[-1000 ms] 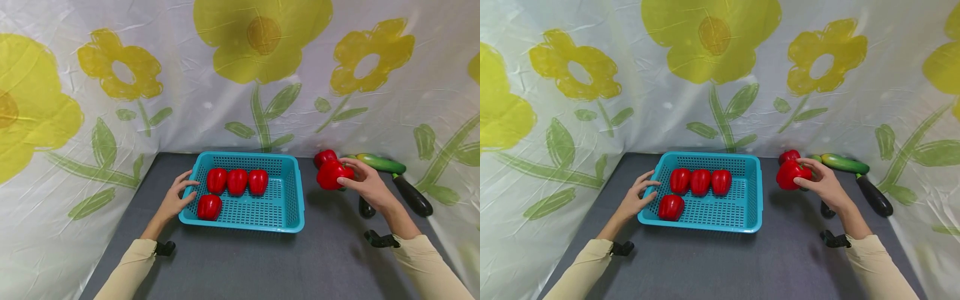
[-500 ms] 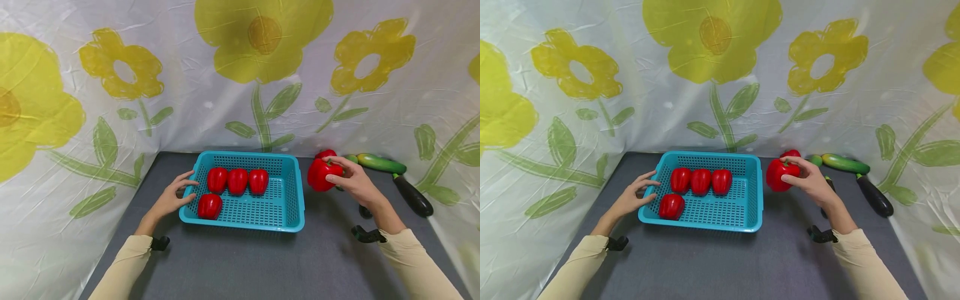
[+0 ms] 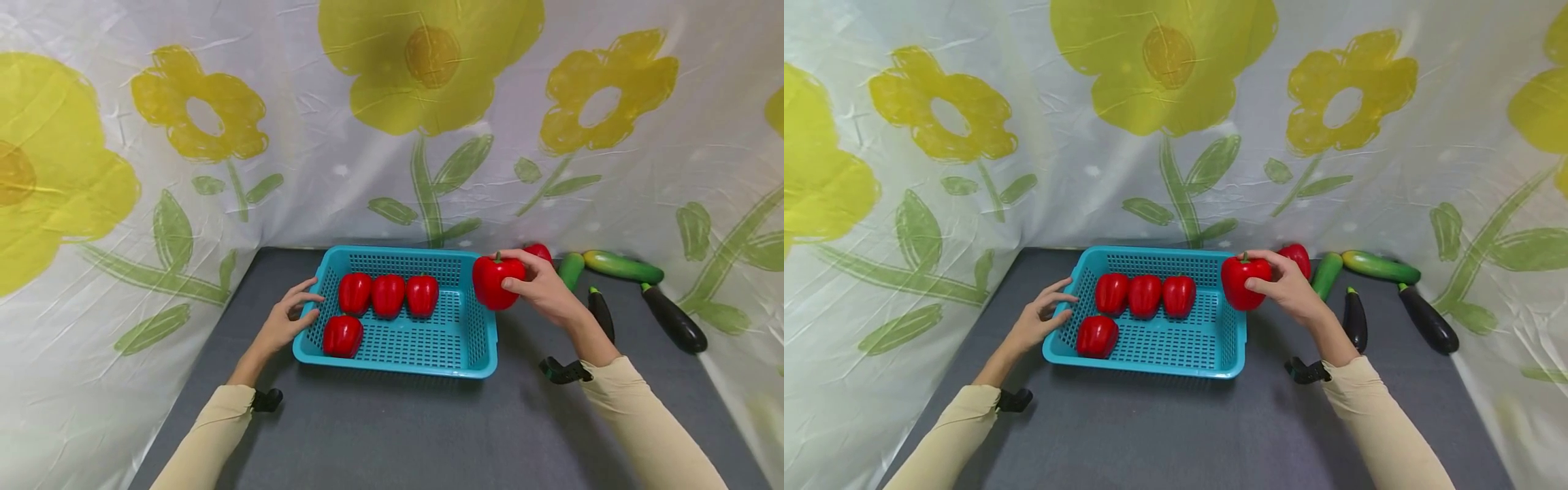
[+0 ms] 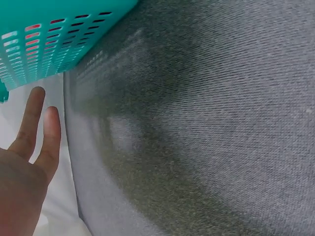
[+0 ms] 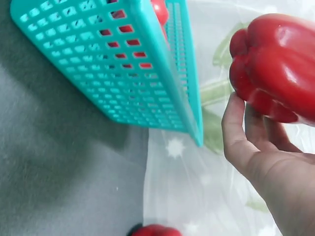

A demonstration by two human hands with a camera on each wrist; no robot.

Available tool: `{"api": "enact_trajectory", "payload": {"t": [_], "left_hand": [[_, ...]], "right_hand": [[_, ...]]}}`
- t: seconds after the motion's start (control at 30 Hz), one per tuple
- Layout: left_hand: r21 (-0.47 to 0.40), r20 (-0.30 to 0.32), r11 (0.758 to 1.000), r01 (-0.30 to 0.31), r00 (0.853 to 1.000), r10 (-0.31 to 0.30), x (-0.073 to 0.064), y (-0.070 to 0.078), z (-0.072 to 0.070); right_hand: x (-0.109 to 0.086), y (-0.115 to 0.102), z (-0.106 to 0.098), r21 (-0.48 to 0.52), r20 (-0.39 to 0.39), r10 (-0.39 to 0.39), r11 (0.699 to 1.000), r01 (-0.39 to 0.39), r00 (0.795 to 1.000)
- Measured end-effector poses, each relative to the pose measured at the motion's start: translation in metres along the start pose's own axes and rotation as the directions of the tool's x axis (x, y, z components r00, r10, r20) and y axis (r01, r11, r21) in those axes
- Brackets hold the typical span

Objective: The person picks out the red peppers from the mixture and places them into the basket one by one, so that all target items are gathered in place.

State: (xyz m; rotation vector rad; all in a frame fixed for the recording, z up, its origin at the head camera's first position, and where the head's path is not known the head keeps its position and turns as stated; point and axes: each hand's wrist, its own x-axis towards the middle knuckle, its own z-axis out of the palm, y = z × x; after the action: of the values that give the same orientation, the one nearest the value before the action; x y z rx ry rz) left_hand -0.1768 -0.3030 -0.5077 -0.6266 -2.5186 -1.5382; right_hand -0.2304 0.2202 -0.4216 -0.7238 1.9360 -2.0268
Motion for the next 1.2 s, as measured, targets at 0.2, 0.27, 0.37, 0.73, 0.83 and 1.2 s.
{"api": "enact_trajectory", "payload": {"t": [0.2,0.27,0.37,0.73,0.83,1.2], "left_hand": [[-0.029,0.002,1.000,-0.008,1.000,0.008,-0.002,-0.001,0.001],[-0.033,0.001,0.999,-0.005,1.000,0.005,-0.003,-0.001,0.002],[-0.037,-0.004,0.999,-0.004,1.000,0.004,-0.003,-0.001,0.002],[-0.049,-0.011,0.999,-0.011,1.000,0.010,-0.002,-0.001,0.003],[-0.048,-0.011,0.999,-0.012,1.000,0.011,-0.003,-0.001,0.003],[-0.054,-0.012,0.998,-0.015,1.000,0.014,-0.002,-0.001,0.003]], "right_hand": [[0.012,0.000,0.010,-0.028,-0.009,0.059,0.998,-0.060,0.998],[0.015,0.000,0.013,-0.036,-0.006,0.084,0.996,-0.085,0.996],[0.020,-0.002,0.017,-0.046,0.002,0.111,0.993,-0.110,0.994],[0.041,-0.007,0.027,-0.086,0.055,0.196,0.978,-0.191,0.979],[0.049,-0.007,0.029,-0.136,0.044,0.189,0.974,-0.182,0.981],[0.073,-0.004,0.040,-0.264,0.053,0.213,0.945,-0.192,0.976]]}}
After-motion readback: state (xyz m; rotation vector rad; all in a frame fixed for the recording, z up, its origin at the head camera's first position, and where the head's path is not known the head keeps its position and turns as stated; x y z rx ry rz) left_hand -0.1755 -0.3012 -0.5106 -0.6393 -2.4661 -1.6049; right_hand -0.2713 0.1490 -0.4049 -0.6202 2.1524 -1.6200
